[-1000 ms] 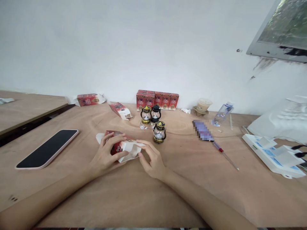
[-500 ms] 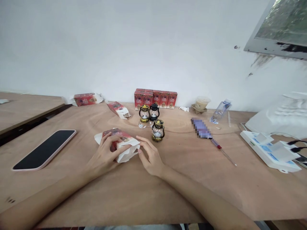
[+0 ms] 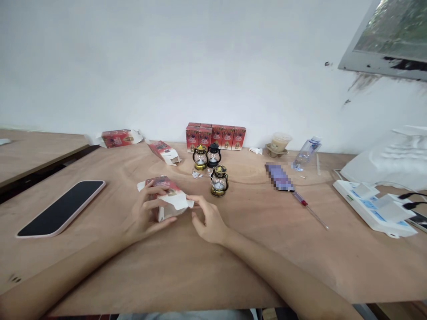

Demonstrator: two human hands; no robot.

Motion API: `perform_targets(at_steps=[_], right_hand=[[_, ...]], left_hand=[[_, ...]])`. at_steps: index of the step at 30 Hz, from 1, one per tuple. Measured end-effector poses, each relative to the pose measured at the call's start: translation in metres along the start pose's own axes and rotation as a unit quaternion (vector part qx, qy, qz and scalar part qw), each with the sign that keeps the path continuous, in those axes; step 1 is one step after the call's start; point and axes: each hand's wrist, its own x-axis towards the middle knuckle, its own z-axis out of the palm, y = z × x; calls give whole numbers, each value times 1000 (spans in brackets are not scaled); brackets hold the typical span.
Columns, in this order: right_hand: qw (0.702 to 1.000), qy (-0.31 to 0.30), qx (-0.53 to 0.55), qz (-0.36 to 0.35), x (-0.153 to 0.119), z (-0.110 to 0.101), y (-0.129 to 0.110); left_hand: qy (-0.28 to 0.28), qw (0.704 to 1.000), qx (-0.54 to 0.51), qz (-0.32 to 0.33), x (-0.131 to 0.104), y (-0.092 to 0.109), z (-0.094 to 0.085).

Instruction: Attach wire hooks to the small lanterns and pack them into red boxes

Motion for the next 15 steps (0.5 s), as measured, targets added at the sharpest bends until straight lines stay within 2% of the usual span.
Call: perform_targets(at_steps=[8,15], right_hand=[[995,-17,-66,-76,1,-2,-10],[992,-20,-77,-102,2,-3,-6]], left_hand=[[27,999,-24,-25,2,6,-2],[10,1000,-14,-17,3,7,-3]])
